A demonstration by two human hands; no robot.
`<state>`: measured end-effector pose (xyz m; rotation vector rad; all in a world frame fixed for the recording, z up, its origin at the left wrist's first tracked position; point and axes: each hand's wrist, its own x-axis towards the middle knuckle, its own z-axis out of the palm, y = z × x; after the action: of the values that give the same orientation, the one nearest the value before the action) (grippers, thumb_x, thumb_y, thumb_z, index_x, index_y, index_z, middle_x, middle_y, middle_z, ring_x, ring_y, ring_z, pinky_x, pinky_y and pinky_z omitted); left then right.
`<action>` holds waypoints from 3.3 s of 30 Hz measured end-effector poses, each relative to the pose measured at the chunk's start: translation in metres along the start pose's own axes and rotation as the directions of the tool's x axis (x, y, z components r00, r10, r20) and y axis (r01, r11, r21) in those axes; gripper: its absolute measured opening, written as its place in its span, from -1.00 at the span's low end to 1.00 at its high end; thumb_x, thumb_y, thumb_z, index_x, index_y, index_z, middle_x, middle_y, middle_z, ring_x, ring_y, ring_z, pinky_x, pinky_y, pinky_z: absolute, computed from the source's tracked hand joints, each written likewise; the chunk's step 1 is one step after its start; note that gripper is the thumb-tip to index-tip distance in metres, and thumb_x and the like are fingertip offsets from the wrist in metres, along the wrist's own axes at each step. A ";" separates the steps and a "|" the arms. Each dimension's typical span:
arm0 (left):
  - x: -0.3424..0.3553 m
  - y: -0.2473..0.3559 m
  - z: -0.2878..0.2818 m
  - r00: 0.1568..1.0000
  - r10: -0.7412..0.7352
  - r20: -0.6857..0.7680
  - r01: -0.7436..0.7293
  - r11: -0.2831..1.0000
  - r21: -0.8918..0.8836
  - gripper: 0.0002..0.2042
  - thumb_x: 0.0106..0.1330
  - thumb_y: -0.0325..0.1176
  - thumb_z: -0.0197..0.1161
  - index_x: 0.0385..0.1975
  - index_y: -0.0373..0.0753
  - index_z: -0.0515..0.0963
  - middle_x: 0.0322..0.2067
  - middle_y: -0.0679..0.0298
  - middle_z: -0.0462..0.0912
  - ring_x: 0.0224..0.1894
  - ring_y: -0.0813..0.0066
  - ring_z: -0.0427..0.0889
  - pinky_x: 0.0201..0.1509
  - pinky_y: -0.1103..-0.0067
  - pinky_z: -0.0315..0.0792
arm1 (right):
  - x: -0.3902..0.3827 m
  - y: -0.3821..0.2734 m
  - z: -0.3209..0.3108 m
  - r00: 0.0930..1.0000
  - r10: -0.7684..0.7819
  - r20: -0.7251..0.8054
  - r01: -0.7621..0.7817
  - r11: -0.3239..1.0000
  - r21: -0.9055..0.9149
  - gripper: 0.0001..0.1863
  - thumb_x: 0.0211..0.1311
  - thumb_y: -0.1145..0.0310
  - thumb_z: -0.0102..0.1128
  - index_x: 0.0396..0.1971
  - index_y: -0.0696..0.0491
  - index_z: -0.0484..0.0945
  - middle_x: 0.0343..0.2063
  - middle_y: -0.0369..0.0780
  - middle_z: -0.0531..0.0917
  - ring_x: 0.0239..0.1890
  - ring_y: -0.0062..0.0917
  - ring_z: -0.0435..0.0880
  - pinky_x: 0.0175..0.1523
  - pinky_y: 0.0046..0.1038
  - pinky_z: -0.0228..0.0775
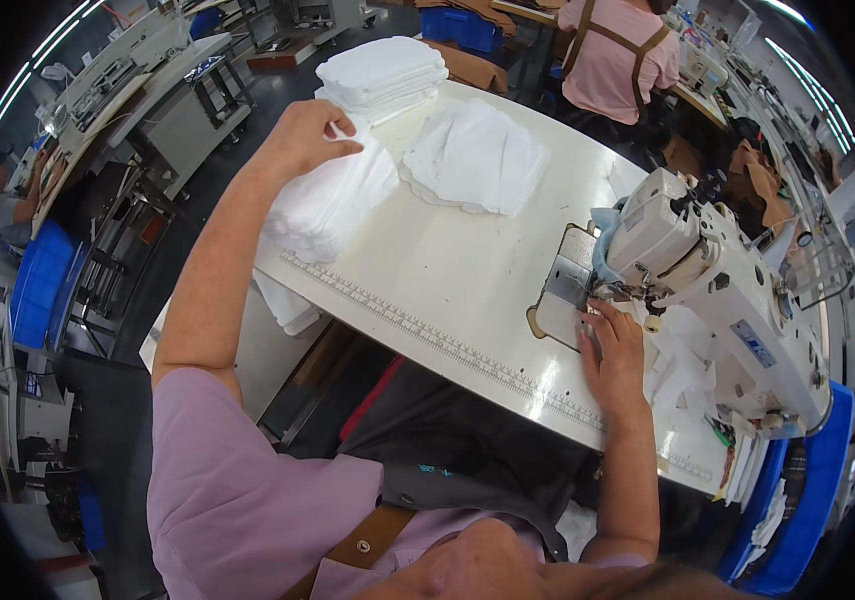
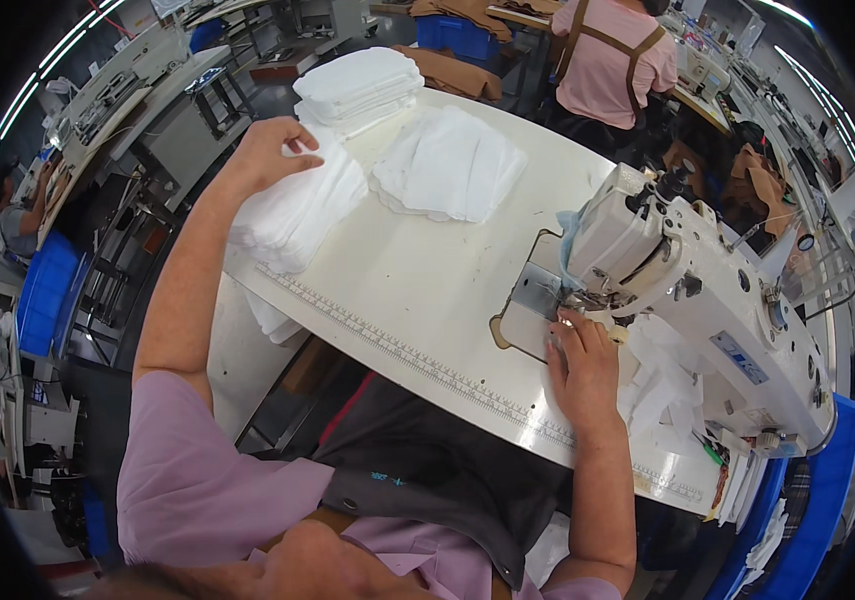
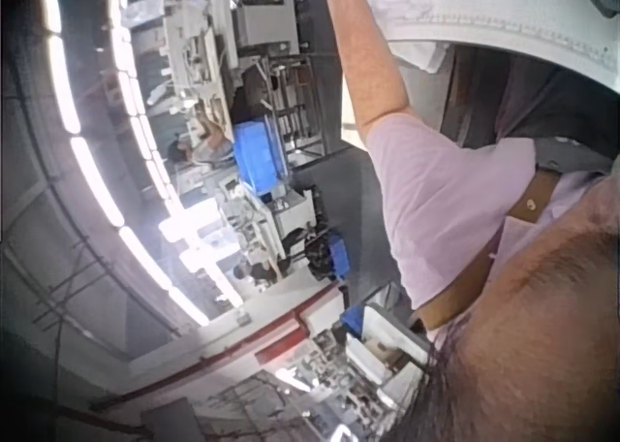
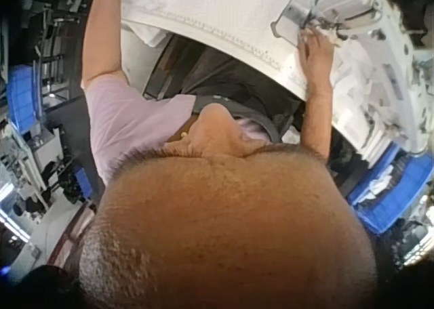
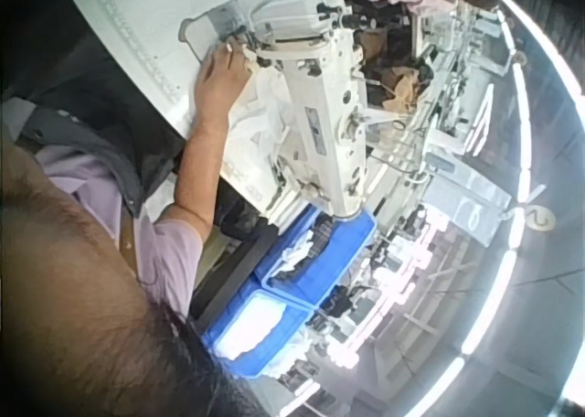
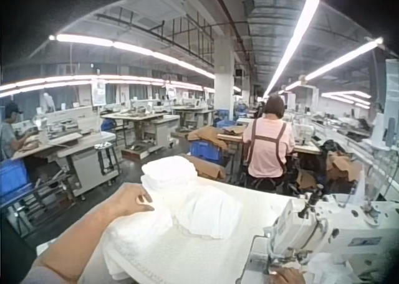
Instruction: Operating an industrial sewing machine to assemble white fabric masks.
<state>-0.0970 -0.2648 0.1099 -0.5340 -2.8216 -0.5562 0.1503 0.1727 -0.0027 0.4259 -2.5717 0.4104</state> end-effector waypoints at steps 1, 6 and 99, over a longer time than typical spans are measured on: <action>-0.008 -0.011 -0.007 1.000 -0.005 -0.004 0.005 1.000 0.001 -0.66 0.05 -0.20 0.62 -0.25 -0.26 0.77 -0.23 0.07 0.76 -0.18 0.27 0.75 -0.02 0.43 0.60 | 0.000 -0.003 0.001 1.000 -0.006 0.000 0.006 1.000 0.001 -0.69 0.12 0.53 0.40 -0.11 0.07 0.64 0.06 -0.16 0.67 -0.02 -0.19 0.64 0.04 -0.18 0.47; -0.036 -0.030 -0.009 0.987 -0.061 0.150 0.074 0.994 -0.084 -0.77 0.00 -0.37 0.57 -0.38 -0.34 0.75 -0.35 0.13 0.77 -0.36 0.43 0.72 -0.13 0.52 0.60 | 0.014 -0.041 -0.005 0.989 -0.136 0.048 0.135 0.990 0.026 -0.65 0.09 0.53 0.40 -0.09 0.04 0.62 0.07 -0.18 0.67 -0.02 -0.25 0.64 0.12 -0.16 0.42; -0.109 0.264 0.139 0.405 0.700 0.588 0.361 0.468 -0.806 -0.54 0.34 -0.42 0.48 0.17 -0.36 0.46 -0.16 0.28 0.72 -0.15 0.60 0.69 0.00 0.61 0.56 | -0.049 -0.049 -0.096 0.980 0.167 -0.110 -0.126 0.943 0.307 -0.50 -0.01 0.59 0.30 0.03 0.09 0.49 0.12 -0.07 0.58 0.07 -0.18 0.61 0.20 -0.24 0.42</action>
<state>0.0860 -0.0148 0.0391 -1.9279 -2.8407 -2.4121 0.2496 0.1744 0.0618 0.2976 -2.4221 0.8599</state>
